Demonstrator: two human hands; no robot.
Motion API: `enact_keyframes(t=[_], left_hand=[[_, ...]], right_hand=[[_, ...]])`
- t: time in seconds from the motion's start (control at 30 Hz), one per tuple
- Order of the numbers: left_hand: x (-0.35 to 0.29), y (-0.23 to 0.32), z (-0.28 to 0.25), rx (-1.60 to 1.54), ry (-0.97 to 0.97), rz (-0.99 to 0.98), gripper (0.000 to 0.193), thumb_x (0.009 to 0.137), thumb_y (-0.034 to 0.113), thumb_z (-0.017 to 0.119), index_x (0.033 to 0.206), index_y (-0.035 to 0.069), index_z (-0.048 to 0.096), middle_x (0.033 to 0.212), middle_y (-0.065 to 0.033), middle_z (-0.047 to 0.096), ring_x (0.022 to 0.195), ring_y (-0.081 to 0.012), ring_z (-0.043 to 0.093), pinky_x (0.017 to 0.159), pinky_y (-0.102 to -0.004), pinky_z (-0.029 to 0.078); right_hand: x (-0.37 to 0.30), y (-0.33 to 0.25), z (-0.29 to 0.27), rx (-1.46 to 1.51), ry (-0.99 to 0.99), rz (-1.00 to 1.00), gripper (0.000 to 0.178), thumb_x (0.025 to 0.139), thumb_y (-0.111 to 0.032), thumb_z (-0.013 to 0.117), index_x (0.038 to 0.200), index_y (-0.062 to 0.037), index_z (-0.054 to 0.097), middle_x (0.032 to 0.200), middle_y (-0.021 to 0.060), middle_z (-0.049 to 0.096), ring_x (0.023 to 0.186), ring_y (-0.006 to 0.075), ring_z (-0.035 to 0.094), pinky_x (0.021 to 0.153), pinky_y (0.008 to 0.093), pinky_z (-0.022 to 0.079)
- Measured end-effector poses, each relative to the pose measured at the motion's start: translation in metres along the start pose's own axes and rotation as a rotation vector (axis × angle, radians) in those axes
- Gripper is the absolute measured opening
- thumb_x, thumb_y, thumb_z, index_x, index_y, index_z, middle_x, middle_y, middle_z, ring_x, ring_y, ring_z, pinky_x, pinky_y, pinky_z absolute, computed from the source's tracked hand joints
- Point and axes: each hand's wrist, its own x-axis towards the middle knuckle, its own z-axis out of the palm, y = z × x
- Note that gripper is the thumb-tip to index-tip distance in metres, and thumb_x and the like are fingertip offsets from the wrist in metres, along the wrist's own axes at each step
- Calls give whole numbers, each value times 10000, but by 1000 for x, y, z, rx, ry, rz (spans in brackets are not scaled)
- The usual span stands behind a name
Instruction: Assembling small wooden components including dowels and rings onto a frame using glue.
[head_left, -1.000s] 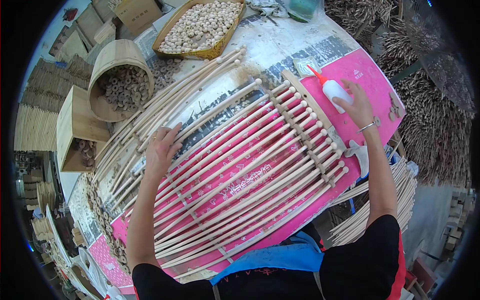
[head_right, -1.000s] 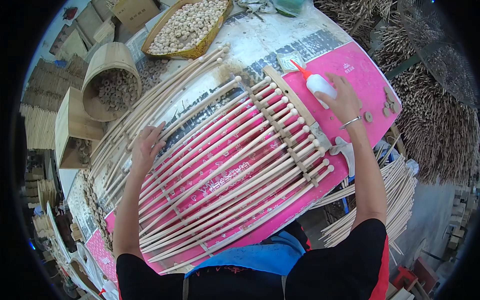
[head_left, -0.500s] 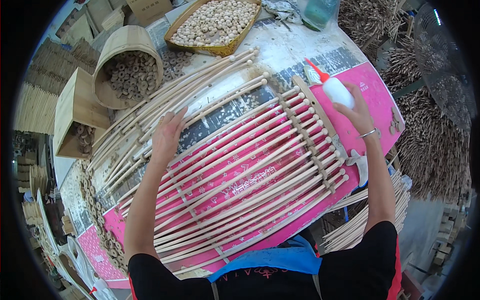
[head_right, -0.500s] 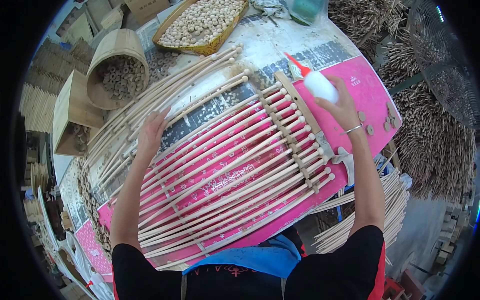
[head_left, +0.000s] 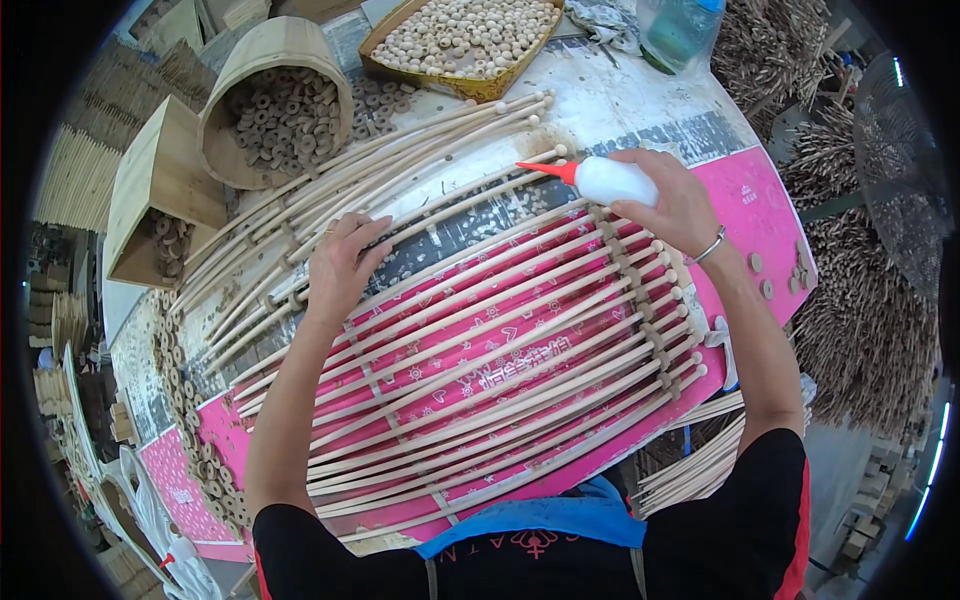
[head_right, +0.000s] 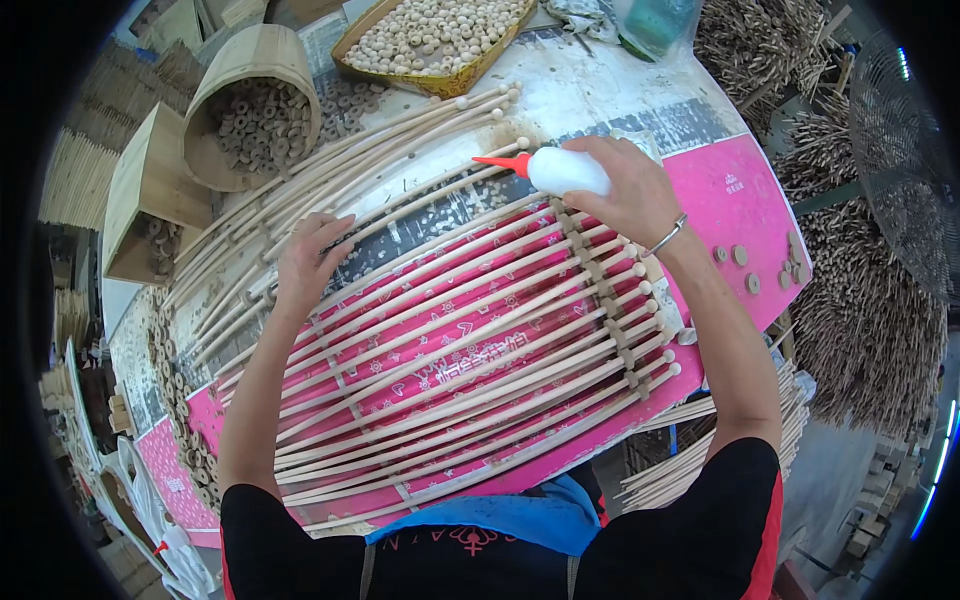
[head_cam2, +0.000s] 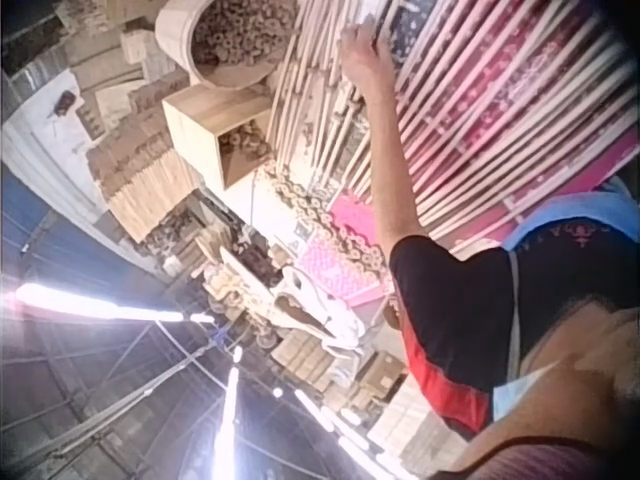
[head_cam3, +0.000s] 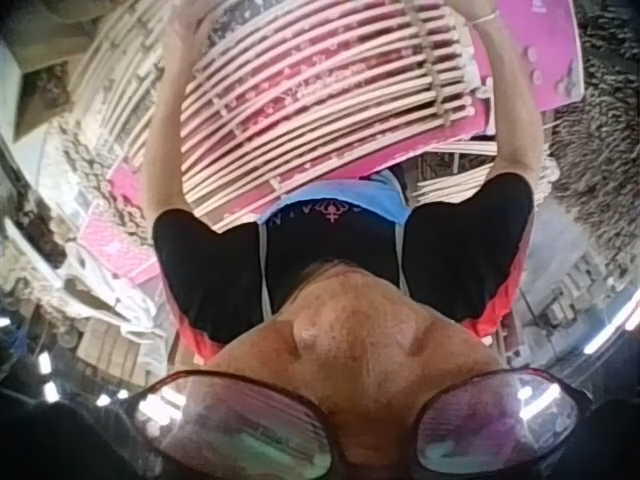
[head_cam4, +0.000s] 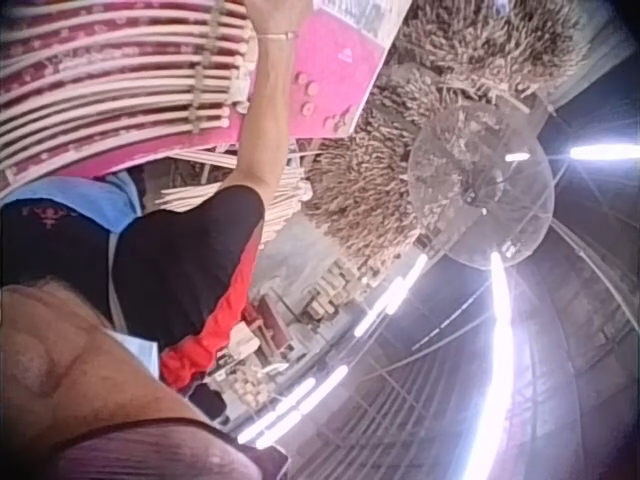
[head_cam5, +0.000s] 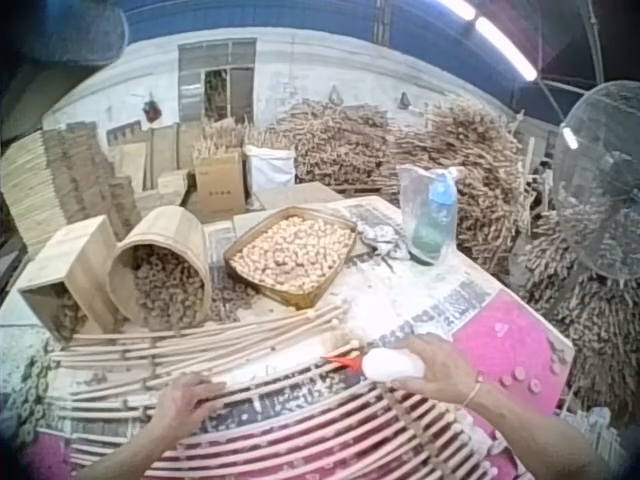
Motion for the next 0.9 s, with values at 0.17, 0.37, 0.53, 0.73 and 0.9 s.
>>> enact_keyframes(t=[0.17, 0.37, 0.53, 0.73, 0.9], left_hand=[[0, 0, 3, 29, 7, 3, 325, 856, 171, 761, 1176, 113, 757, 1061, -68, 672, 975, -312, 640, 838, -419, 519], [0, -2, 7, 13, 31, 7, 297, 853, 157, 760, 1145, 104, 761, 1045, -69, 667, 956, -317, 632, 839, -423, 508], [0, -1, 6, 11, 16, -13, 285, 856, 157, 759, 1136, 101, 762, 1030, -68, 662, 955, -316, 624, 840, -422, 505], [1, 0, 5, 6, 2, -33, 285, 852, 143, 762, 1133, 100, 765, 1031, -62, 666, 969, -310, 622, 846, -418, 507], [2, 2, 7, 6, 2, -45, 282, 850, 135, 761, 1130, 99, 768, 1033, -59, 669, 974, -305, 624, 854, -415, 509]], right_hand=[[12, 2, 6, -26, -22, 39, 517, 822, -291, 772, 1282, -89, 652, 1153, 145, 709, 1074, 344, 666, 926, 419, 522], [17, 3, 13, 2, 28, 6, 465, 822, -344, 779, 1226, -142, 669, 1023, 168, 715, 953, 349, 683, 830, 455, 536], [18, -2, 11, 6, -29, 35, 492, 844, -332, 759, 1256, -81, 661, 1089, 181, 717, 993, 351, 694, 859, 421, 533], [17, 0, 15, -12, -33, 40, 465, 867, -353, 741, 1249, -100, 666, 1058, 173, 716, 982, 348, 689, 848, 425, 527], [15, 2, 18, 4, 27, -3, 412, 843, -342, 756, 1198, -147, 681, 1011, 152, 721, 948, 336, 682, 809, 455, 532]])
